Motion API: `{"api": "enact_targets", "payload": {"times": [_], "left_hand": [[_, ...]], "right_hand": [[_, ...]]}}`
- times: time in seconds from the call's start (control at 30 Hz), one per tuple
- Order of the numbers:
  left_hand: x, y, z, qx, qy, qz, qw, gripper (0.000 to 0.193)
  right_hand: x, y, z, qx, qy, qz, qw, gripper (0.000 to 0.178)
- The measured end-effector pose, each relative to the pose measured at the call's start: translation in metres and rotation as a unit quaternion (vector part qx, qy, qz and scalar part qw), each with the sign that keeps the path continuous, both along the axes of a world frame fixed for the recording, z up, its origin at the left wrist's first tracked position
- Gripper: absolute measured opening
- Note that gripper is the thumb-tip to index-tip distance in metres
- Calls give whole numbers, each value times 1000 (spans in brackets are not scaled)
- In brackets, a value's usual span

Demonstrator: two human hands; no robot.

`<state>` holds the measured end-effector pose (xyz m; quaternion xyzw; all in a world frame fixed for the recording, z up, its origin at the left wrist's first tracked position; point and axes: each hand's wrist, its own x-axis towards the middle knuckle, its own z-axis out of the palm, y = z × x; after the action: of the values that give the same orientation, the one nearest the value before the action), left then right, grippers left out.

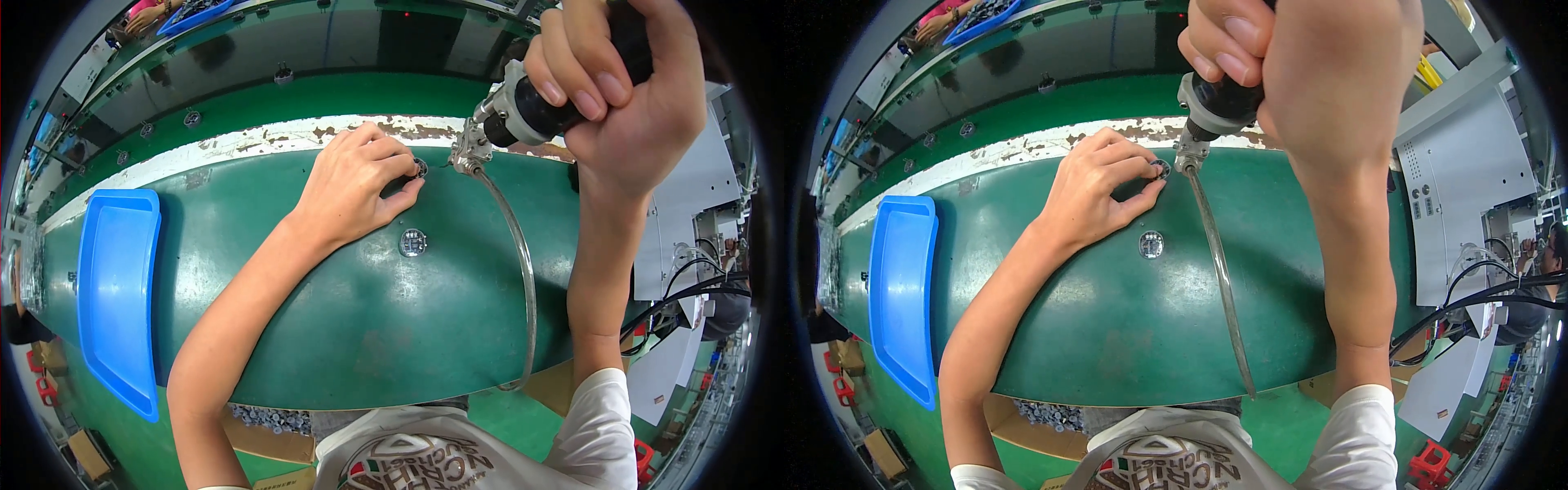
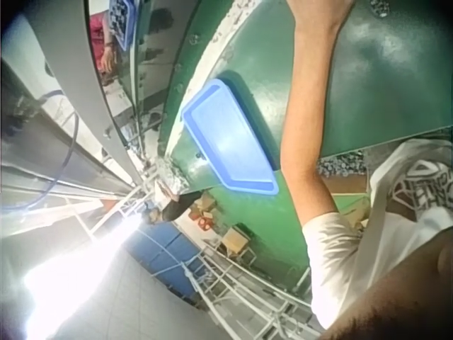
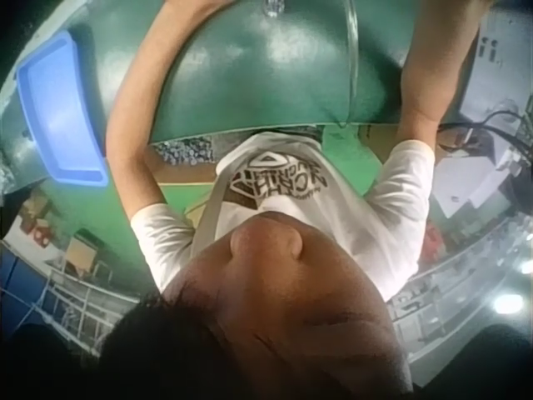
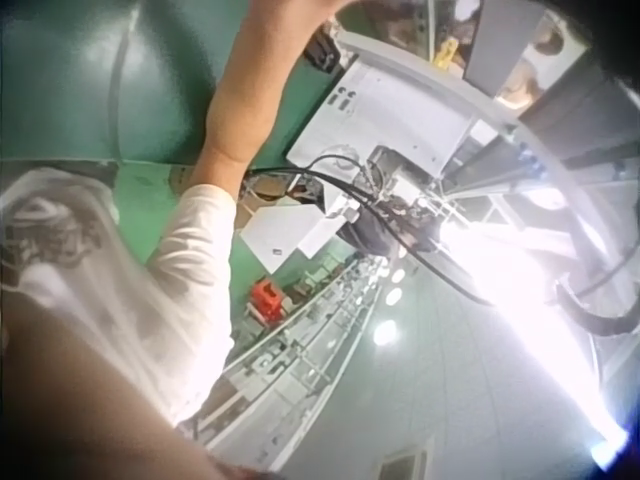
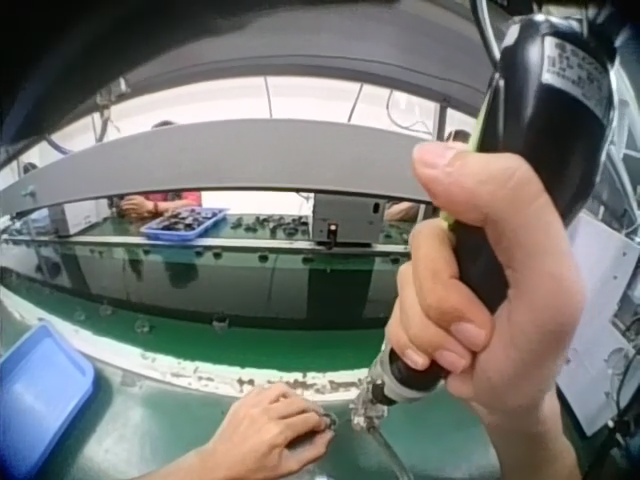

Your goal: The person assembles small plastic and metal components by hand, taking them from a blue parts tray and a cardboard box, then securing them together with a pneumatic screwdriver.

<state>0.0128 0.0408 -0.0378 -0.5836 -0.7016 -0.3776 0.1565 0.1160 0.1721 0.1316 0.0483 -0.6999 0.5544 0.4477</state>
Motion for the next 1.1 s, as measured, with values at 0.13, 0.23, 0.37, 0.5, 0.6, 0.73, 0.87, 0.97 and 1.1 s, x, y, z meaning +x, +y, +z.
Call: {"api": "enact_targets", "payload": {"times": [0.13, 0.23, 0.37, 0.5, 0.6, 0.73, 0.87, 0.97, 1.1], "left_hand": [[5, -1, 5, -13, -74, 22, 997, 10], [1, 0, 5, -1, -87, 18, 996, 10], [-2, -1, 2, 5, -65, 12, 998, 8], [1, 0, 1, -7, -53, 18, 998, 7], [3, 1, 1, -4, -58, 34, 998, 9], [5, 2, 3, -7, -15, 52, 998, 10], [8, 4, 7, -14, -12, 66, 998, 13], [10, 4, 8, -25, -42, 73, 996, 9], [-2, 0, 10, -19, -67, 32, 997, 8]], "right_hand": [[5, -10, 2, -124, -60, 0, 990, 41], [5, -11, 4, -125, -59, -8, 990, 41], [5, -11, 11, -112, -80, -23, 990, 41], [5, -5, 7, -87, -76, -11, 993, 43], [6, -3, 5, -88, -72, 4, 994, 44], [5, -5, 4, -96, -68, 18, 993, 44], [7, -10, 8, -115, -65, 21, 991, 40], [8, -11, 7, -99, -53, 21, 994, 35], [6, -14, 11, -72, -26, 21, 997, 27]]}}
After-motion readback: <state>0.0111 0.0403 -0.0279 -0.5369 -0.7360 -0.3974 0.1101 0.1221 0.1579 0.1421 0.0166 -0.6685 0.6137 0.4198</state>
